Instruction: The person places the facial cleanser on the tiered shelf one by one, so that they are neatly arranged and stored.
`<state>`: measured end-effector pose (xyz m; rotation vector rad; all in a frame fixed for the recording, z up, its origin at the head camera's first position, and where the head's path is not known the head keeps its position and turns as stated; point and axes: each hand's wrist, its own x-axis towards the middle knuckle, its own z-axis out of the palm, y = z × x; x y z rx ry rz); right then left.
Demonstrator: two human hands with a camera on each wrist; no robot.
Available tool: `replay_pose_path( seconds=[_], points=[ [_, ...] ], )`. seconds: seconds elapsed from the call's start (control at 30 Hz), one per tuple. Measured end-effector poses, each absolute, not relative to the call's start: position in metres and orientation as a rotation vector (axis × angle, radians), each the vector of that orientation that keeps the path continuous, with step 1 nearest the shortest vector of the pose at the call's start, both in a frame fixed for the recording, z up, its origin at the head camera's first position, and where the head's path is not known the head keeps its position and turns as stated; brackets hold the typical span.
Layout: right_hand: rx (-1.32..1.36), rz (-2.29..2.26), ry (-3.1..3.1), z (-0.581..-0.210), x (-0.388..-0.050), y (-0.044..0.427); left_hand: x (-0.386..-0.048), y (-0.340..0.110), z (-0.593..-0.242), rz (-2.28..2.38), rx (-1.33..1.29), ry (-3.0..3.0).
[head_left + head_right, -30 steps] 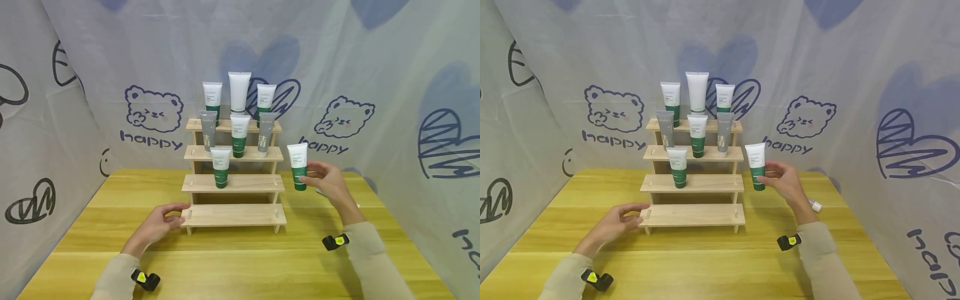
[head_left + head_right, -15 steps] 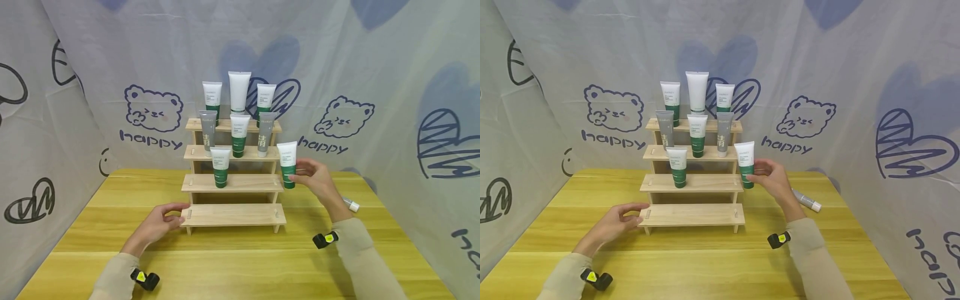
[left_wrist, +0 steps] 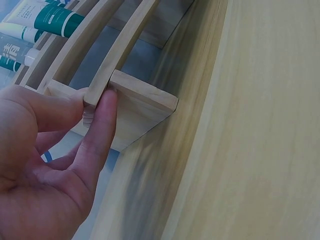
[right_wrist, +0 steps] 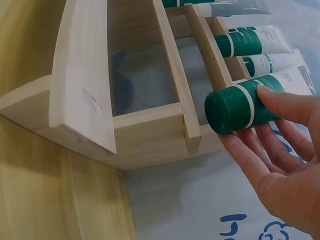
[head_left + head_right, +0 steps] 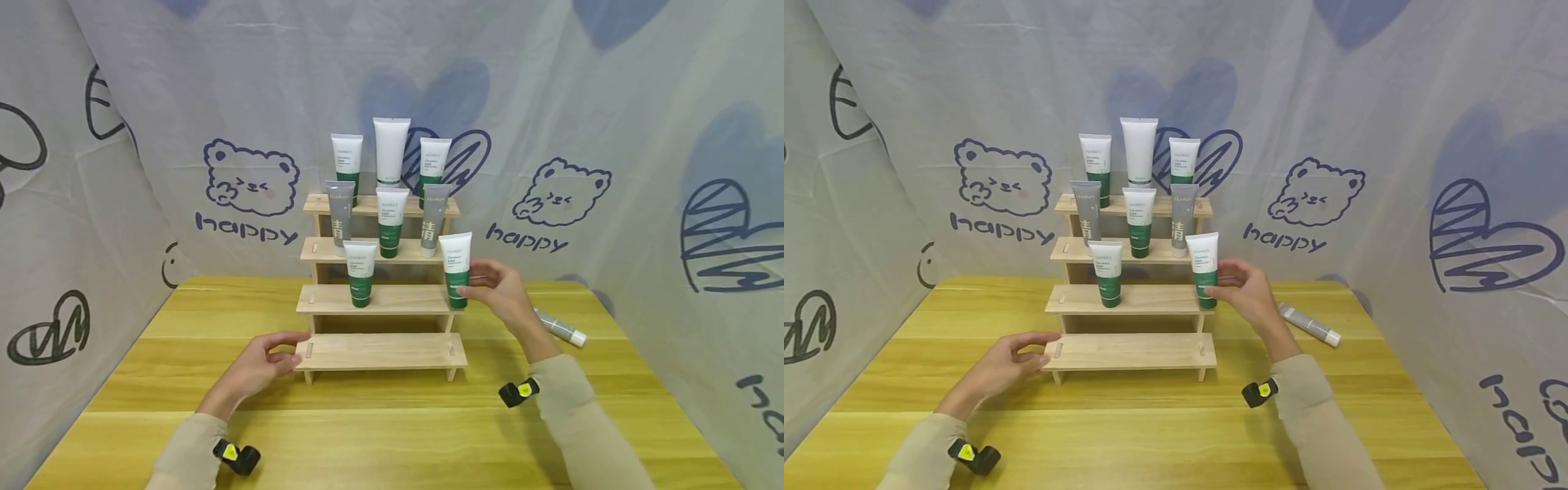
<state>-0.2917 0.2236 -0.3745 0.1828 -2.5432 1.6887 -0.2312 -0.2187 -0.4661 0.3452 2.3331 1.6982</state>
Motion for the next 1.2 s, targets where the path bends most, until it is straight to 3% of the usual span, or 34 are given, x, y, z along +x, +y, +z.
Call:
replay_pose_path(
  seconds=[1.2],
  points=[
    [0.265, 1.813, -2.401, -0.388, -0.301, 0.168, -0.231, -0.219, -0.466, 1.695, 0.335, 2.335]
  ],
)
